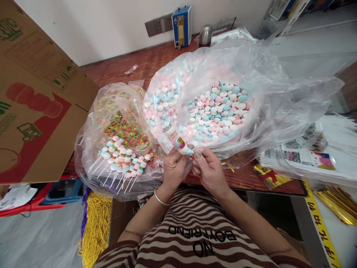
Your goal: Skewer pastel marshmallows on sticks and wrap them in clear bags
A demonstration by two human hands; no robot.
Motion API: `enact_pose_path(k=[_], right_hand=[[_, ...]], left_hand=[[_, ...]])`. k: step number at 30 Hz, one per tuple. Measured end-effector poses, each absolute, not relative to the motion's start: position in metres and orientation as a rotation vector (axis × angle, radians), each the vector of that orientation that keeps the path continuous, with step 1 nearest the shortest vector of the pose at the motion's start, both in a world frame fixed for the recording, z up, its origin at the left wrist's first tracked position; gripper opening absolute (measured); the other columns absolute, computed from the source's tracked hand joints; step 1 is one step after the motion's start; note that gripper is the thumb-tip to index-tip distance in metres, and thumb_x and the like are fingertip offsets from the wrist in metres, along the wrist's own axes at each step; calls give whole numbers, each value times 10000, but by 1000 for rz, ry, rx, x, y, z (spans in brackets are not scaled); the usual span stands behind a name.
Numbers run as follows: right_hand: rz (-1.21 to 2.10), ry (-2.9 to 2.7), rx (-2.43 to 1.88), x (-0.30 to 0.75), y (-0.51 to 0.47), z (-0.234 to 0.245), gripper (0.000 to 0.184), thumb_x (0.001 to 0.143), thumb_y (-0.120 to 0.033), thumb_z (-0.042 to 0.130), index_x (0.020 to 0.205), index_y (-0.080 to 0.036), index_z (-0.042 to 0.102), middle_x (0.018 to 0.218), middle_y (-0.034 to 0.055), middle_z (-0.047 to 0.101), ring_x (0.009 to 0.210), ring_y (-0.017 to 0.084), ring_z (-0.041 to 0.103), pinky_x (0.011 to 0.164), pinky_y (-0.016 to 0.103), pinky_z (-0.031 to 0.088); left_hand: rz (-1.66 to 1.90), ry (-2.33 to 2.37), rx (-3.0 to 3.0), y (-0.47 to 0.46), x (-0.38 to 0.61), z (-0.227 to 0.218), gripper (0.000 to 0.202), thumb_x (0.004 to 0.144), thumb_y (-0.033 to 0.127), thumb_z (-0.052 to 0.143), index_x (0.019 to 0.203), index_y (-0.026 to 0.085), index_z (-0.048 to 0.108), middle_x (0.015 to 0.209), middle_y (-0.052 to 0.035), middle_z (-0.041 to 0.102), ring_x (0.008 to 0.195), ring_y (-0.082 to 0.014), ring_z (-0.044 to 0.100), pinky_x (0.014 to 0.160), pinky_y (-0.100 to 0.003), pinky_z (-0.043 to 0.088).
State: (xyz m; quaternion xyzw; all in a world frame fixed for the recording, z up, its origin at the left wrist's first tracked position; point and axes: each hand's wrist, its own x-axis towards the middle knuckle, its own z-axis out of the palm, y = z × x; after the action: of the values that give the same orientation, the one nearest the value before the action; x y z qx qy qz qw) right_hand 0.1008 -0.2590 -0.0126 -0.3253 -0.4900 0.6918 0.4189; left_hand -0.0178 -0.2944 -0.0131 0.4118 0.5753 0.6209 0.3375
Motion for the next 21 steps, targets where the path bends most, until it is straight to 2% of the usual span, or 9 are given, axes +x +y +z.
enact_pose_path(k=[2, 5, 7, 9, 13, 15, 17, 19, 21], right_hand=[[2209, -922, -659, 103, -260, -6, 327, 888, -532, 659, 952, -247, 514, 582, -120, 350, 402, 43, 163, 365, 172, 194], [2572, -636, -471, 108, -262, -4, 388, 810, -468, 774, 999, -240, 524, 557, -147, 341, 414, 22, 83, 357, 136, 134], [2661, -535, -414, 113, -266, -8, 366, 805, -416, 791, 973, -232, 523, 563, -143, 374, 419, 18, 83, 358, 126, 125], [2718, -488, -387, 117, -273, -14, 354, 801, -387, 798, 962, -224, 529, 575, -138, 390, 416, 16, 93, 359, 127, 120], [2700, -454, -416, 125, -293, -25, 413, 783, -485, 809, 888, -225, 504, 576, -141, 362, 412, 21, 113, 371, 145, 143], [2601, -560, -498, 131, -302, -32, 459, 769, -584, 784, 878, -237, 503, 570, -136, 364, 407, 35, 171, 387, 169, 209], [2342, -884, -695, 143, -306, -41, 437, 814, -635, 707, 867, -234, 542, 587, -99, 430, 434, 70, 321, 442, 215, 316], [1804, -1319, -1014, 162, -305, -54, 355, 919, -562, 603, 841, -216, 600, 691, -24, 560, 590, 127, 512, 582, 270, 416], [1120, -1613, -1375, 183, -298, -67, 283, 991, -419, 523, 837, -209, 633, 861, 42, 642, 835, 189, 592, 771, 321, 437]], left_hand=[[1593, 1304, 967, -295, -22, -16, 193, 841, 379, 757, 973, 255, 824, 1218, -89, 740, 1170, -253, 659, 1062, -398, 482], [1505, 1100, 852, -297, -31, -18, 222, 705, 383, 870, 864, 236, 821, 1350, -111, 678, 1266, -305, 611, 1045, -424, 510], [1383, 1041, 866, -298, -38, -18, 244, 668, 378, 892, 848, 233, 813, 1381, -113, 658, 1323, -321, 567, 1069, -443, 497], [1217, 1004, 887, -300, -42, -20, 277, 660, 406, 892, 849, 223, 805, 1329, -126, 684, 1319, -332, 565, 1057, -459, 505], [1169, 984, 999, -308, -35, -26, 229, 661, 381, 891, 688, 192, 764, 1120, -143, 758, 1247, -343, 610, 1077, -470, 484], [1187, 973, 1010, -313, -23, -26, 222, 703, 376, 865, 665, 191, 749, 1069, -135, 769, 1219, -335, 628, 1093, -476, 469], [1182, 970, 970, -318, -13, -25, 246, 747, 402, 835, 678, 186, 740, 1022, -124, 774, 1139, -318, 670, 1055, -482, 497], [1223, 986, 906, -320, -7, -24, 261, 759, 422, 828, 703, 187, 730, 921, -92, 772, 987, -277, 714, 962, -465, 550], [1292, 1024, 846, -319, -8, -24, 261, 758, 429, 832, 748, 195, 716, 801, -42, 739, 808, -209, 711, 856, -417, 581]])
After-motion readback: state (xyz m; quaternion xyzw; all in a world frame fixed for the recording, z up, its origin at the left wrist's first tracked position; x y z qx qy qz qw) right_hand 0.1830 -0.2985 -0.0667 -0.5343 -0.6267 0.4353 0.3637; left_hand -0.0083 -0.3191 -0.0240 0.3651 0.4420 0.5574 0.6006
